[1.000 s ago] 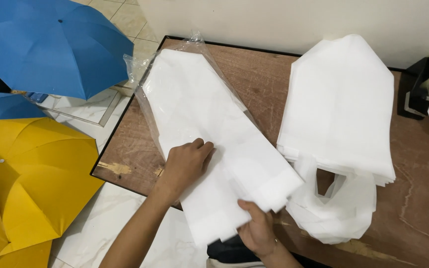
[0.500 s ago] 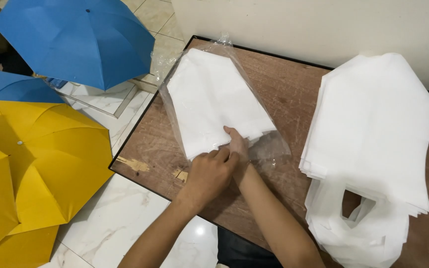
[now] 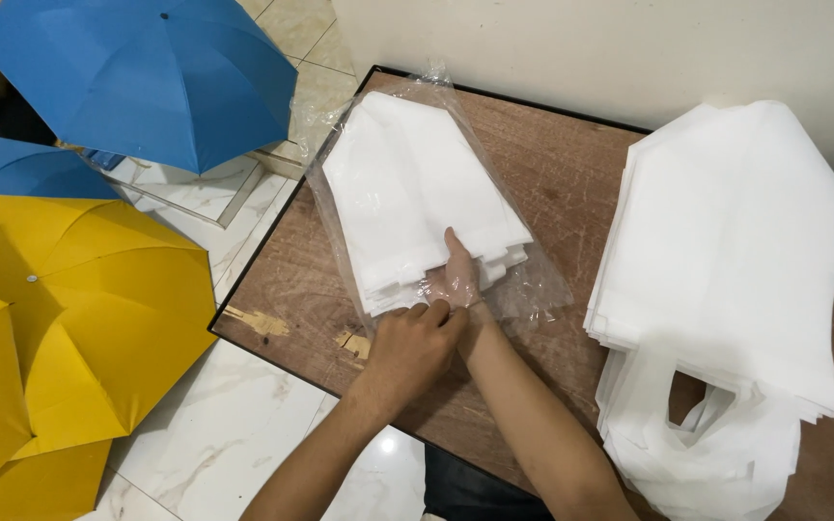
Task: Folding white non-woven bags and inserting them into clear plastic packaging sleeves.
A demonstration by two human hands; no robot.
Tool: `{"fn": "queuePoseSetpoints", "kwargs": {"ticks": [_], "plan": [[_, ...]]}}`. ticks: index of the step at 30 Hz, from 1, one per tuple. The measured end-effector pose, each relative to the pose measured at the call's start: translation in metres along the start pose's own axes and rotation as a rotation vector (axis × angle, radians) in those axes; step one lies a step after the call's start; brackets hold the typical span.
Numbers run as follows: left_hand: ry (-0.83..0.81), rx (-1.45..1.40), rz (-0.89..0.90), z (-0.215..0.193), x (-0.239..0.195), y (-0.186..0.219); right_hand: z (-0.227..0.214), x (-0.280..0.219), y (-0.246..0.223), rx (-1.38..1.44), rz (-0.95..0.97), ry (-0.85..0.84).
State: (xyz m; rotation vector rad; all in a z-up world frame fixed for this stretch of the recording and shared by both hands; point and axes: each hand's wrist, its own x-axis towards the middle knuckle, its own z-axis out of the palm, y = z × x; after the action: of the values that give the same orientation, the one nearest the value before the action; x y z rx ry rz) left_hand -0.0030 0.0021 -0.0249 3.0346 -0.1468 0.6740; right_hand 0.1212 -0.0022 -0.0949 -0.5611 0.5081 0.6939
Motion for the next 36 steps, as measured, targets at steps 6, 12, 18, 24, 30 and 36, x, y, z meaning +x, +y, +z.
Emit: {"fn": "queuePoseSetpoints", "kwargs": {"ticks": [6, 12, 18, 24, 30, 36], "plan": [[-0.008, 0.022, 0.005, -0.002, -0.002, -0.001, 0.008, -0.052, -0.020, -0.085, 0.134, -0.084], [0.114, 0.200, 0.110, 0.004, -0.015, 0.003, -0.029, -0.150, -0.045, -0.191, 0.077, -0.043], [0.114, 0.215, 0.221, -0.006, -0.018, 0.023, -0.110, -0.205, -0.093, -0.368, -0.305, -0.303], [-0.054, -0.707, 0.242, -0.006, 0.018, 0.063, -0.163, -0.239, -0.192, -1.043, -0.834, 0.032], [-0.387, -0.934, 0.016, 0.001, 0.078, 0.099, -0.182, -0.231, -0.241, -1.401, -0.794, 0.648], [-0.415, -0.869, -0.138, 0.026, 0.098, 0.113, -0.196, -0.211, -0.253, -1.378, -0.722, 0.657]]}}
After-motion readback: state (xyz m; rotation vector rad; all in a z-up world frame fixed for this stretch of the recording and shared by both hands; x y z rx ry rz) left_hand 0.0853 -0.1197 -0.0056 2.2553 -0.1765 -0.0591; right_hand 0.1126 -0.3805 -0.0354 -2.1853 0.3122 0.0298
